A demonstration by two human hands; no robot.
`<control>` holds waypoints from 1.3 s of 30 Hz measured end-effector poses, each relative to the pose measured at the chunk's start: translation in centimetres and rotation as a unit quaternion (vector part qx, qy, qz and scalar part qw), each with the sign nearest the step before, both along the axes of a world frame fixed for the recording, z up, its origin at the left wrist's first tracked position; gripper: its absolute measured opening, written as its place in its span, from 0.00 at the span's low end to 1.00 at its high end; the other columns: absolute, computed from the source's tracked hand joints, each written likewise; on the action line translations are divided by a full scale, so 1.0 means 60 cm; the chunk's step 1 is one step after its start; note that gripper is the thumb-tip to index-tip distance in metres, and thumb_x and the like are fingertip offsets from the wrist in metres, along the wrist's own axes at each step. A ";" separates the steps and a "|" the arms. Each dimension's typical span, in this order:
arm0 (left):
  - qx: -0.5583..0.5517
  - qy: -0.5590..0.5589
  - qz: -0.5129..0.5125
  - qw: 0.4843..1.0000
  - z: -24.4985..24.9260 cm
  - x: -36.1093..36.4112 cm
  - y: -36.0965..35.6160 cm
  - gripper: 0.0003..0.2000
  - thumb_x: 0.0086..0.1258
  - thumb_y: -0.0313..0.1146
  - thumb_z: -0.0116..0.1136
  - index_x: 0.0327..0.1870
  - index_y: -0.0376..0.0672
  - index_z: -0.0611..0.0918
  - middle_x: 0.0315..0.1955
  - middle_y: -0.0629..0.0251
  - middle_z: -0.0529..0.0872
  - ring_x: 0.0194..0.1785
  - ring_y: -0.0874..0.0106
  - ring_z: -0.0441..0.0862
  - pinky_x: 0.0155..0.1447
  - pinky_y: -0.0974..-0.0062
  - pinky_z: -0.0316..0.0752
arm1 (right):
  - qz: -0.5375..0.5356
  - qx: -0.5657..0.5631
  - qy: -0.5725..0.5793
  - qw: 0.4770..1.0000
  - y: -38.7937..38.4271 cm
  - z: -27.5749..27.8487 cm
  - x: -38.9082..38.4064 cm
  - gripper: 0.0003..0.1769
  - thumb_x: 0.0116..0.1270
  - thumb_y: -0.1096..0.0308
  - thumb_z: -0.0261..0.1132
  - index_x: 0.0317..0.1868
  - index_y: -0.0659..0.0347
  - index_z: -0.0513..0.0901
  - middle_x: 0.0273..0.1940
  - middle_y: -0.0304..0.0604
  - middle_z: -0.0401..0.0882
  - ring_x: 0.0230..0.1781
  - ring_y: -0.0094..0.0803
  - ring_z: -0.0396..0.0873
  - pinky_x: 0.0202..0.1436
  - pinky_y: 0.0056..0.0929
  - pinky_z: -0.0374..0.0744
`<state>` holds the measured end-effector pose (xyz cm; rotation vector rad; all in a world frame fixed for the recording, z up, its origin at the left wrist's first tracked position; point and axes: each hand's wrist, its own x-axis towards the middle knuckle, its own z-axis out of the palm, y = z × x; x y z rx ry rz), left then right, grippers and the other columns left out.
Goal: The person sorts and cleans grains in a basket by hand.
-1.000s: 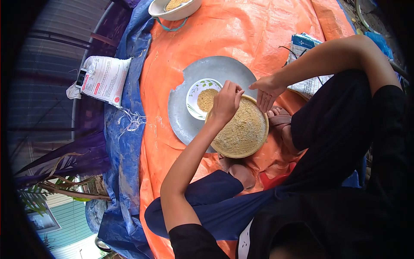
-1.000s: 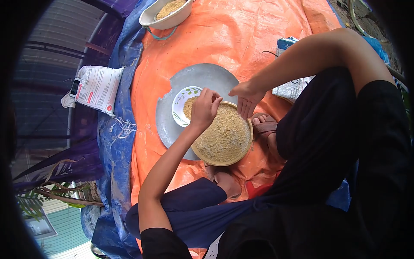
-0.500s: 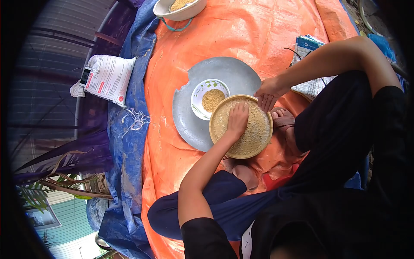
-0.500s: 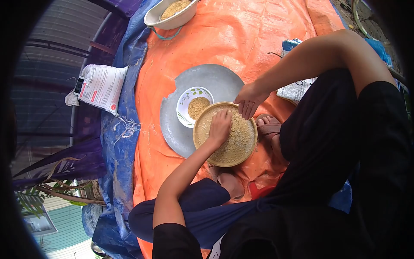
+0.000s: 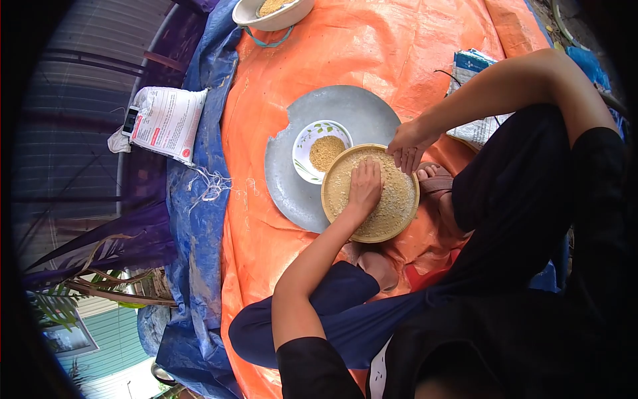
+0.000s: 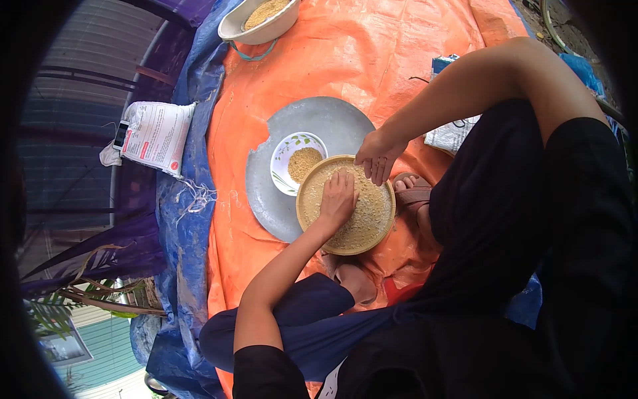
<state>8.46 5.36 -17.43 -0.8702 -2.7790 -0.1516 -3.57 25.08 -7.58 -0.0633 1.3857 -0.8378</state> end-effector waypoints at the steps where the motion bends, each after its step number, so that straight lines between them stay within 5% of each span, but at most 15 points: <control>1: -0.004 -0.005 -0.005 1.000 0.000 0.004 0.000 0.17 0.60 0.31 0.57 0.50 0.35 0.75 0.51 0.51 0.75 0.54 0.59 0.74 0.55 0.64 0.70 | 0.004 0.003 -0.004 1.000 0.000 0.000 0.000 0.29 0.75 0.55 0.47 0.56 0.81 0.70 0.55 0.70 0.74 0.57 0.49 0.78 0.61 0.41 0.79; 6: -0.067 -0.064 -0.046 0.995 -0.003 0.030 -0.011 0.10 0.61 0.28 0.51 0.43 0.37 0.76 0.45 0.55 0.78 0.48 0.62 0.76 0.49 0.69 0.73 | 0.030 -0.007 -0.026 0.999 -0.015 -0.003 -0.001 0.31 0.76 0.55 0.46 0.59 0.82 0.68 0.57 0.70 0.72 0.59 0.49 0.77 0.62 0.41 0.79; 9: -0.111 -0.143 -0.070 0.981 0.000 0.049 -0.015 0.06 0.61 0.27 0.51 0.37 0.38 0.76 0.39 0.57 0.77 0.47 0.62 0.76 0.46 0.69 0.75 | 0.013 -0.025 -0.010 1.000 -0.033 0.002 0.003 0.29 0.74 0.56 0.48 0.54 0.82 0.72 0.51 0.69 0.78 0.52 0.49 0.82 0.55 0.39 0.83; 17: -0.014 -0.234 -0.011 0.972 0.033 0.024 -0.020 0.03 0.62 0.24 0.48 0.29 0.37 0.75 0.31 0.52 0.78 0.37 0.54 0.81 0.41 0.59 0.78 | 0.025 -0.053 -0.011 0.998 -0.052 0.021 0.021 0.29 0.75 0.56 0.48 0.54 0.81 0.72 0.53 0.68 0.77 0.52 0.48 0.81 0.57 0.40 0.82; 25: -0.022 -0.287 -0.042 0.957 0.157 -0.043 -0.050 0.05 0.63 0.26 0.57 0.31 0.35 0.81 0.31 0.48 0.83 0.38 0.52 0.83 0.41 0.58 0.77 | 0.007 -0.056 -0.017 0.998 -0.039 0.032 0.008 0.32 0.75 0.57 0.41 0.62 0.82 0.64 0.62 0.70 0.67 0.63 0.50 0.73 0.66 0.42 0.75; 28: 0.044 -0.326 -0.008 0.944 0.257 -0.068 -0.045 0.06 0.60 0.28 0.63 0.31 0.33 0.84 0.29 0.47 0.84 0.35 0.51 0.83 0.40 0.60 0.77 | -0.037 -0.066 -0.010 0.997 -0.047 0.039 0.010 0.30 0.73 0.58 0.40 0.54 0.83 0.71 0.54 0.71 0.75 0.54 0.52 0.80 0.59 0.42 0.81; 30: 0.059 -0.349 0.006 0.935 0.301 -0.088 -0.049 0.05 0.63 0.24 0.61 0.36 0.32 0.84 0.29 0.50 0.86 0.32 0.65 0.87 0.37 0.71 0.80 | -0.048 -0.081 -0.029 0.995 -0.047 0.041 0.009 0.33 0.74 0.55 0.38 0.55 0.83 0.71 0.55 0.71 0.74 0.56 0.52 0.78 0.60 0.42 0.79; 34: 0.178 -0.466 0.037 0.866 0.333 -0.121 -0.053 0.06 0.67 0.21 0.57 0.41 0.29 0.82 0.30 0.59 0.87 0.33 0.74 0.86 0.39 0.78 0.83 | -0.075 -0.102 -0.098 0.987 -0.046 0.039 0.000 0.39 0.76 0.47 0.34 0.58 0.82 0.70 0.57 0.71 0.72 0.60 0.52 0.75 0.65 0.43 0.76; 39: 0.311 -0.575 0.054 0.755 0.326 -0.173 -0.035 0.07 0.69 0.23 0.56 0.43 0.27 0.82 0.33 0.57 0.86 0.35 0.73 0.86 0.42 0.80 0.83 | -0.106 -0.142 -0.144 0.974 -0.029 0.034 -0.012 0.43 0.76 0.43 0.31 0.62 0.82 0.64 0.63 0.70 0.66 0.65 0.52 0.70 0.70 0.43 0.70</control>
